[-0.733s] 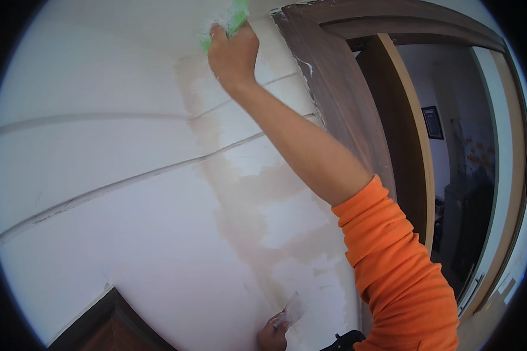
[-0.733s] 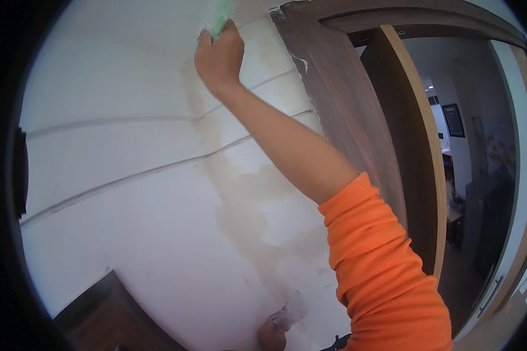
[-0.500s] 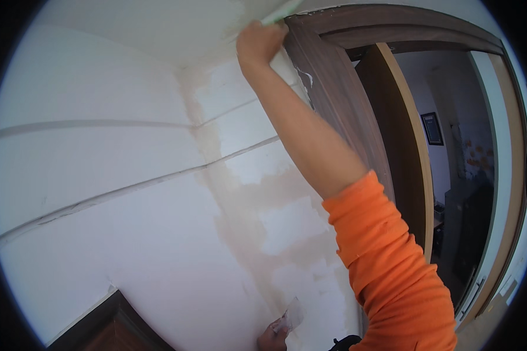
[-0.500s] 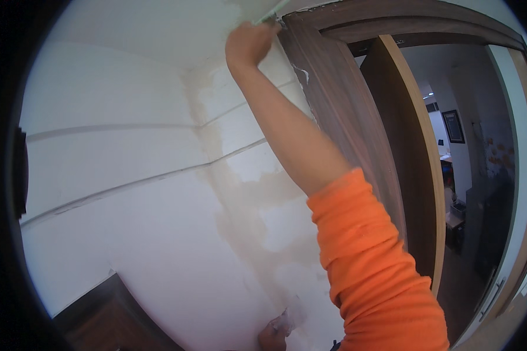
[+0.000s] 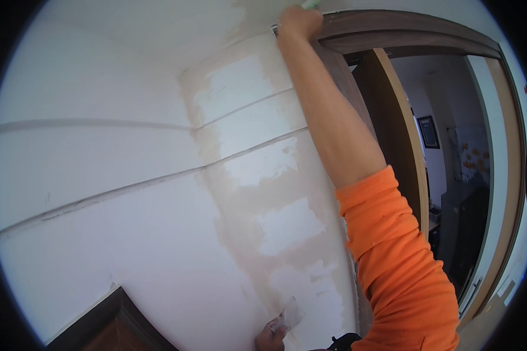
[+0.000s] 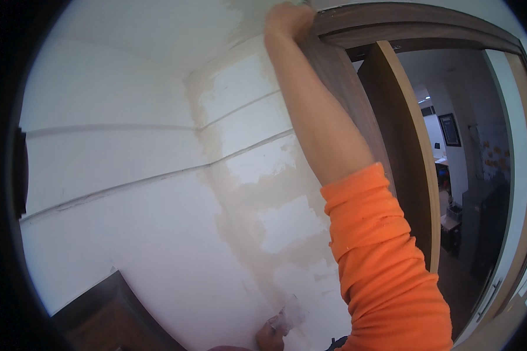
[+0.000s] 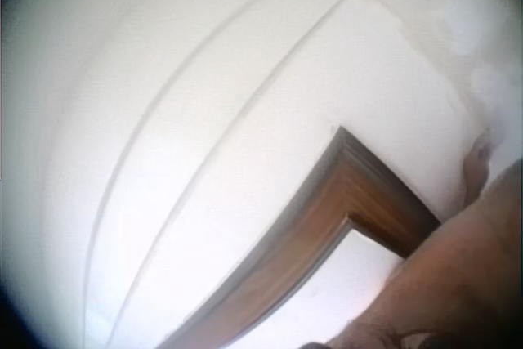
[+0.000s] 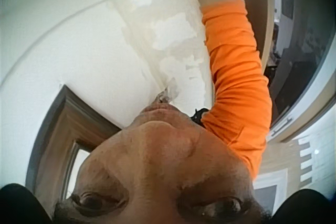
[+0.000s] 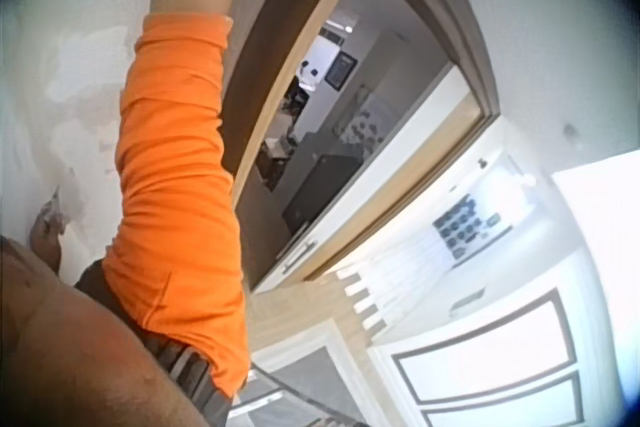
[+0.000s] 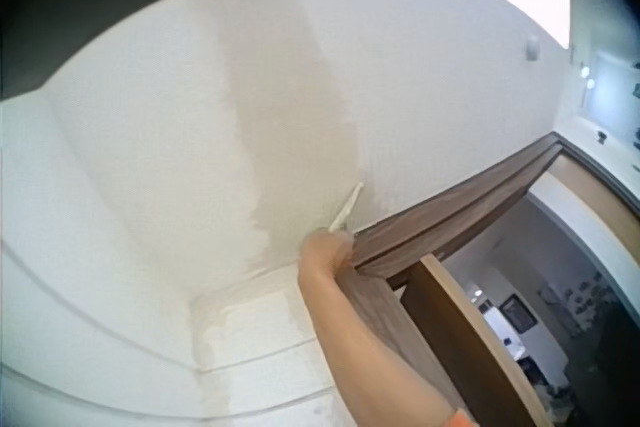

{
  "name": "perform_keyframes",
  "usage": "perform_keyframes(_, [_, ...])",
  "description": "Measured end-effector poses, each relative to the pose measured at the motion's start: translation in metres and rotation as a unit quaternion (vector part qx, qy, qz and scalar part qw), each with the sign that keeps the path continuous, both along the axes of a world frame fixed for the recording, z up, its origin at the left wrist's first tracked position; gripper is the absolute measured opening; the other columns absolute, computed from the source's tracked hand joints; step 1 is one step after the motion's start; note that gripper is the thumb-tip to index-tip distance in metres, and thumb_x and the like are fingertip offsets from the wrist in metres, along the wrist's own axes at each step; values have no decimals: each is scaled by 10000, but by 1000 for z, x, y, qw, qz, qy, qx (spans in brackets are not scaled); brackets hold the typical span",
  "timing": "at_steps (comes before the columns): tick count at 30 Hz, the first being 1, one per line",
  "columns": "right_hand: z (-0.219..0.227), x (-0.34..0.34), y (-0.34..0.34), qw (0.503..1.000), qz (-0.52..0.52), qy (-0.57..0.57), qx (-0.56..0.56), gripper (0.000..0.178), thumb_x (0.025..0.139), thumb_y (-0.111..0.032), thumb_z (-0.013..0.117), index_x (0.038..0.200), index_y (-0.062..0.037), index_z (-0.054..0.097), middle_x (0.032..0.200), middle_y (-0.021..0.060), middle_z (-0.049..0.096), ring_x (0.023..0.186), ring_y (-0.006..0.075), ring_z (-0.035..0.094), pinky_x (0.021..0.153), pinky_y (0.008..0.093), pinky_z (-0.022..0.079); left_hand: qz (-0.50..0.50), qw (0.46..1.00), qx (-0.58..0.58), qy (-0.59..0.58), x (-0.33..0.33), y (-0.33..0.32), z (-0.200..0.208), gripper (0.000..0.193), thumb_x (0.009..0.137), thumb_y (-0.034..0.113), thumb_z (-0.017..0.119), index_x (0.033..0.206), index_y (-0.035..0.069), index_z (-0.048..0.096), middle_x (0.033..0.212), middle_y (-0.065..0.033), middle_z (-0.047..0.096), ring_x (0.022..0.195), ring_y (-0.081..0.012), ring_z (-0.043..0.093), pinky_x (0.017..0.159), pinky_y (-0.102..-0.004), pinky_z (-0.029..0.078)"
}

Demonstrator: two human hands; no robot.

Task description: The person applies wall compound to a wall near a door frame using a putty knife and hawk. They repeatedly scoop compound from the hawk and spread it along the wall surface, smoothing it with the knife.

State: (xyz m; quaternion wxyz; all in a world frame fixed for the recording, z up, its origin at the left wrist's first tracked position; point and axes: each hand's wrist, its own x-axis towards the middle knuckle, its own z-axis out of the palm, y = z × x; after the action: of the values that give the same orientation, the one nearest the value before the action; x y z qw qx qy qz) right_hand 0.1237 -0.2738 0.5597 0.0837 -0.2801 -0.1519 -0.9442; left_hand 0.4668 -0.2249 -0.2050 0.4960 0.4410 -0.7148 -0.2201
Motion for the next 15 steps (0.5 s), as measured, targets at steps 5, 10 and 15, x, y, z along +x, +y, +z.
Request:
perform_keyframes(5, [-64, 180, 37, 920, -356, -62, 153, 410, 905, -56, 609, 1272, 113, 540, 1141, 300, 615, 1195, 428, 582, 1035, 482, 446, -9, 1000, 29, 1, 23, -19, -21, 380, 1085, 294, 508, 1413, 116, 576, 1116, -16, 678, 947, -116, 581, 837, -281, 486])
perform_keyframes(10, [-120, 162, 23, 945, -323, 38, 37, 424, 943, -48, 568, 1301, 172, 509, 1352, 323, 518, 1278, 458, 495, 1112, 502, 386, 32, 999, -1, -13, 12, 15, 9, 389, 1080, 307, 516, 1412, 113, 575, 1140, -22, 679, 982, -134, 591, 887, -284, 485])
perform_keyframes(15, [-42, 74, 42, 814, -519, -152, 209, 226, 924, -48, 553, 1058, 122, 617, 1113, 289, 679, 975, 423, 682, 897, 457, 547, -14, 1000, -1, 24, 1, 3, 11, 398, 1061, 390, 549, 1353, 130, 626, 1090, -25, 698, 1004, -139, 621, 936, -293, 493])
